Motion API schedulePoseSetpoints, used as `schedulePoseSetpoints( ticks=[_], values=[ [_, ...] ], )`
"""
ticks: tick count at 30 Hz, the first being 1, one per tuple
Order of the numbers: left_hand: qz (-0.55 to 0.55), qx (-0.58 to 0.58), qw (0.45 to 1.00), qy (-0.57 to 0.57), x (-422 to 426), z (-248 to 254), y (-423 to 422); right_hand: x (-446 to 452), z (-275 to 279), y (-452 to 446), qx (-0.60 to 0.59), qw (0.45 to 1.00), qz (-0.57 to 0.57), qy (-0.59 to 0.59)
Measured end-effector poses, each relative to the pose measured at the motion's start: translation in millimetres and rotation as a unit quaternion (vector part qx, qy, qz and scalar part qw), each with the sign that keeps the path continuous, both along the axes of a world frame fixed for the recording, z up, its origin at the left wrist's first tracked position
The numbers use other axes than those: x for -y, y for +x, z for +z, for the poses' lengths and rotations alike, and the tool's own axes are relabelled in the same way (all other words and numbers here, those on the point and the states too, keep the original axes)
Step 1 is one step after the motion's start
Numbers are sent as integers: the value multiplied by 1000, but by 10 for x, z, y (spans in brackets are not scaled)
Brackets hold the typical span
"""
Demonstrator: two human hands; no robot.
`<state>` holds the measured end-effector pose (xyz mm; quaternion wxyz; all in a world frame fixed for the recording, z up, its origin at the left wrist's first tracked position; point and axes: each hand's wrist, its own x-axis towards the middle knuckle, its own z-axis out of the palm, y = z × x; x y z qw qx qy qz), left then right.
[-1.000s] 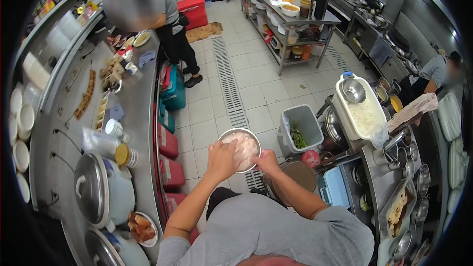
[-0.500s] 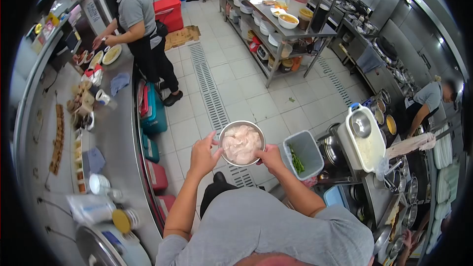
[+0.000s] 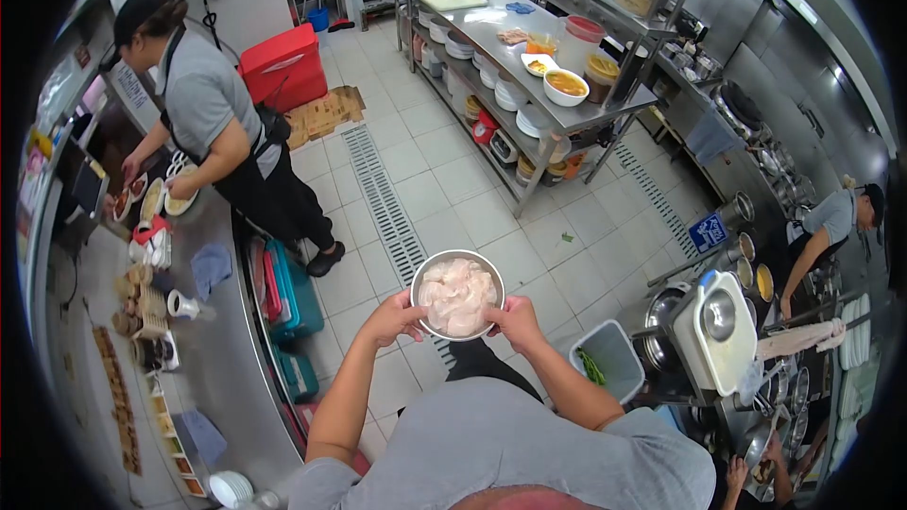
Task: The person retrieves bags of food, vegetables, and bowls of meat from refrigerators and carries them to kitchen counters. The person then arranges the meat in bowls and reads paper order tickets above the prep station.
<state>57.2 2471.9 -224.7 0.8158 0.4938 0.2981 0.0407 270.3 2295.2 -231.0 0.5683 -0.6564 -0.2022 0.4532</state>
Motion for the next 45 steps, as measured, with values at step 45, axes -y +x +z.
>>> schedulePoseSetpoints(
  ticks=[45],
  values=[
    [59,7,998,-32,-10297,-177,6380,-9510,-336,7755,564,768,-118,-279]
  ],
)
